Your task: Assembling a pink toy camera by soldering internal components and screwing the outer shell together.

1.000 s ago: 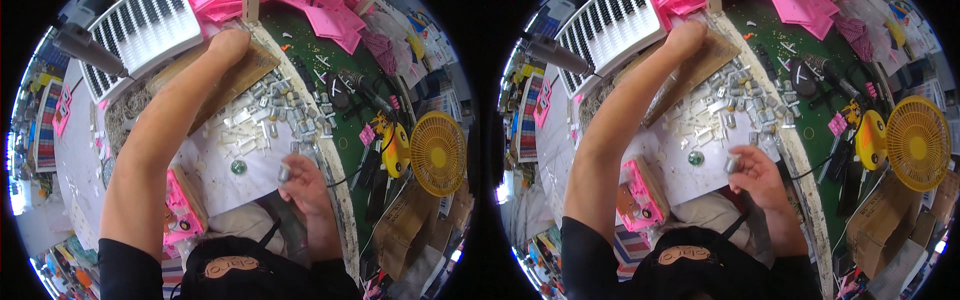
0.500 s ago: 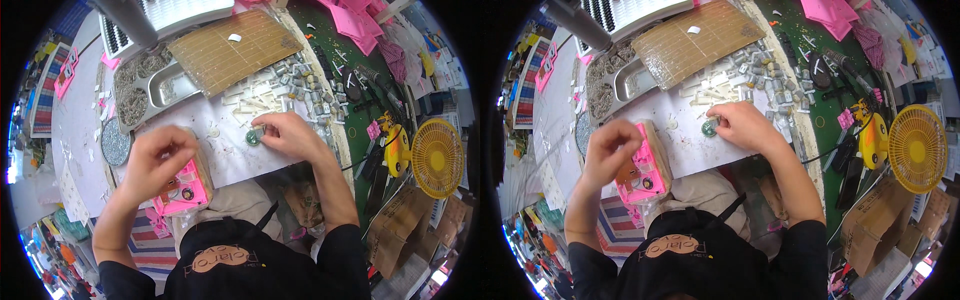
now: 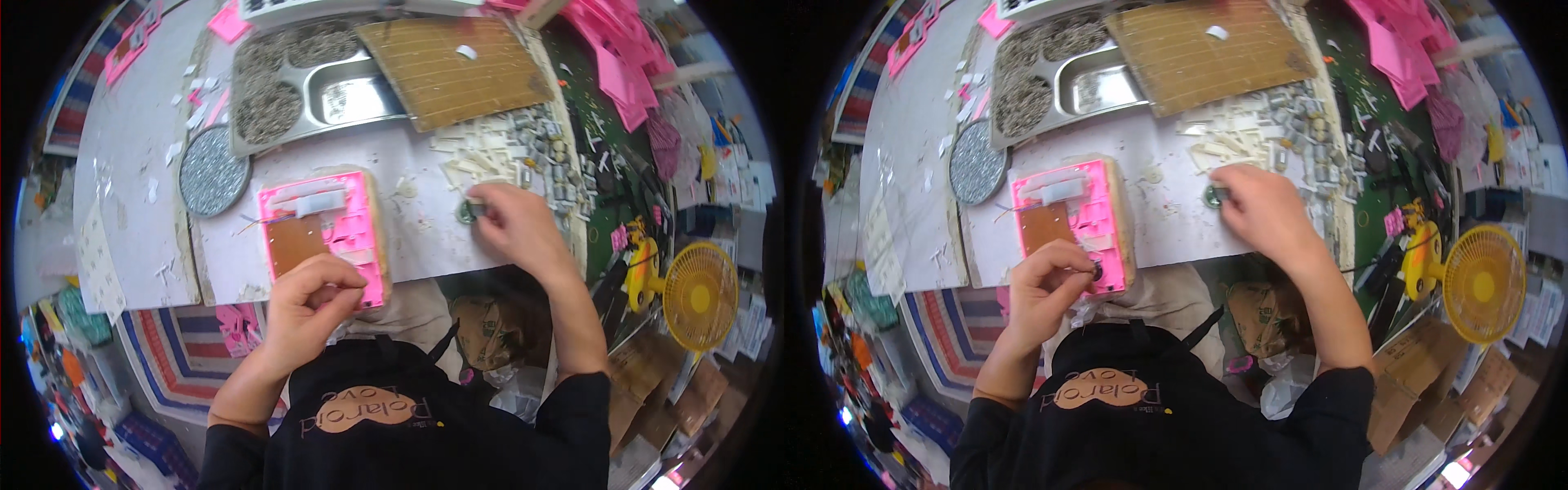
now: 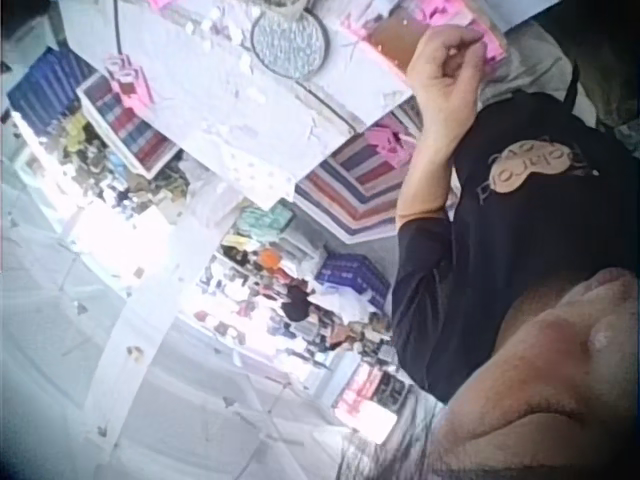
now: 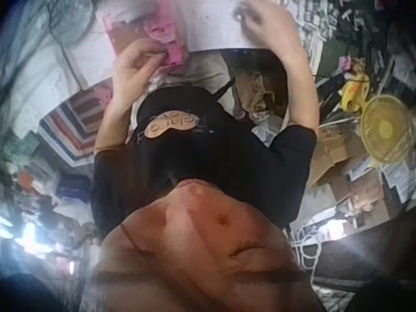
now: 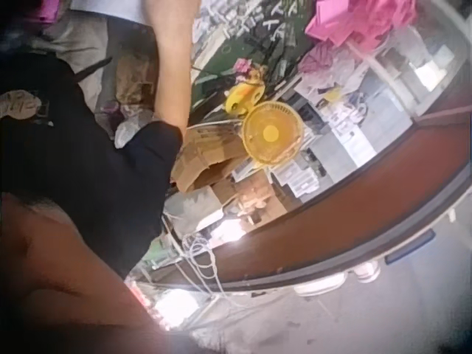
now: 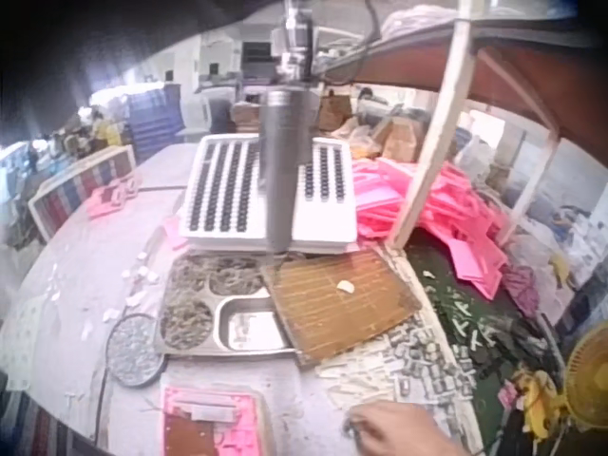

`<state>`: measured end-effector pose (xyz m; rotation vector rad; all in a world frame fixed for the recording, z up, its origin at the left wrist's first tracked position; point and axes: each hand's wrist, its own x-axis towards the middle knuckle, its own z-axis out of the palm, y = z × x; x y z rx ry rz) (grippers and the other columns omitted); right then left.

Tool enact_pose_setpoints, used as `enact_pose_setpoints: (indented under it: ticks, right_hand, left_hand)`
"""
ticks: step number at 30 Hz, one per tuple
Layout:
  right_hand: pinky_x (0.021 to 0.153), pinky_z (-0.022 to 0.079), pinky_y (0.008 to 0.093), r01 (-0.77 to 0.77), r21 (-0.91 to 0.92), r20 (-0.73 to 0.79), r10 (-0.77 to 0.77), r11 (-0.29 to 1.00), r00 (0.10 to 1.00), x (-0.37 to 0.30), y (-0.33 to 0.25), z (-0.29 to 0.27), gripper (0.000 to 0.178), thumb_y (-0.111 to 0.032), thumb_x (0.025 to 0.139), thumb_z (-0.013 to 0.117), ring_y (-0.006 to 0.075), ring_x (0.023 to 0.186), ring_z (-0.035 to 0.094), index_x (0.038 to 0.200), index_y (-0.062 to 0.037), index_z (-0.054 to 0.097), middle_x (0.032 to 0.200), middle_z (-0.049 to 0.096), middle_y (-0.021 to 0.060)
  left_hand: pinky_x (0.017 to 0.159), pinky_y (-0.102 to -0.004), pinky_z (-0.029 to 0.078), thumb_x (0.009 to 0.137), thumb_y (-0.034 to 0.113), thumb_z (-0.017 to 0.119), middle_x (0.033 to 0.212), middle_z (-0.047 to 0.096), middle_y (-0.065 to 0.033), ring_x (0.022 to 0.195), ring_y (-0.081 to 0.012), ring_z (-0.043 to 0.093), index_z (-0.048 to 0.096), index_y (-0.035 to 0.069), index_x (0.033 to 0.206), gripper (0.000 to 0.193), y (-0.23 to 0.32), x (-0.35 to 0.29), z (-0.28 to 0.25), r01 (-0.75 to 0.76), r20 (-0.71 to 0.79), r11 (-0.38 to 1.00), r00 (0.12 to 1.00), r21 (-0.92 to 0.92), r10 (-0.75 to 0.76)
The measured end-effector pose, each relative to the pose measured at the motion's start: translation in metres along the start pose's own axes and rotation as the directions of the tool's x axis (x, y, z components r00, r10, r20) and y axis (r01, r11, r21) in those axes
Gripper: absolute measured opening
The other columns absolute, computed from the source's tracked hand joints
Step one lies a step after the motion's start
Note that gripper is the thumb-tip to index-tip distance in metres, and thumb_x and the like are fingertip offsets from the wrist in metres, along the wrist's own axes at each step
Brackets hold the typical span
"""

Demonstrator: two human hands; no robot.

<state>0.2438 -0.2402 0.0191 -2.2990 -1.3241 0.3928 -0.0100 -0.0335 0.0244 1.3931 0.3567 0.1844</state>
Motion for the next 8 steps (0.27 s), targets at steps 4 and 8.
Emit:
enact_pose_setpoints:
  ticks: [4,8]
  right_hand:
    - [0.065,0.047,0.0165,-0.255,0.863,0.147,0.265,0.437,0.953,-0.022,-0.031,0.019,0.043,0.001,0.089,0.075,0.0008,0.071,0.058,0.13,0.0,0.064,0.084,0.061,-0.004]
    - [0.066,0.05,0.0181,-0.327,0.939,0.313,0.134,0.102,0.94,-0.017,-0.08,0.048,0.048,0.0,0.088,0.076,0.0038,0.073,0.06,0.134,-0.0001,0.062,0.087,0.063,-0.0012]
  left_hand:
    - [0.081,-0.0256,0.057,0.092,-0.008,0.067,0.105,0.066,-0.0075,0.093,-0.0117,0.066,0.068,-0.002,0.111,0.019,-0.015,-0.002,0.003,-0.004,0.007,0.999,1.0,0.036,0.004]
    - [0.082,-0.0239,0.057,0.095,-0.004,0.068,0.107,0.067,-0.0086,0.095,-0.0129,0.067,0.063,0.001,0.123,0.029,-0.021,-0.004,0.005,0.02,-0.004,0.997,1.0,-0.076,-0.021]
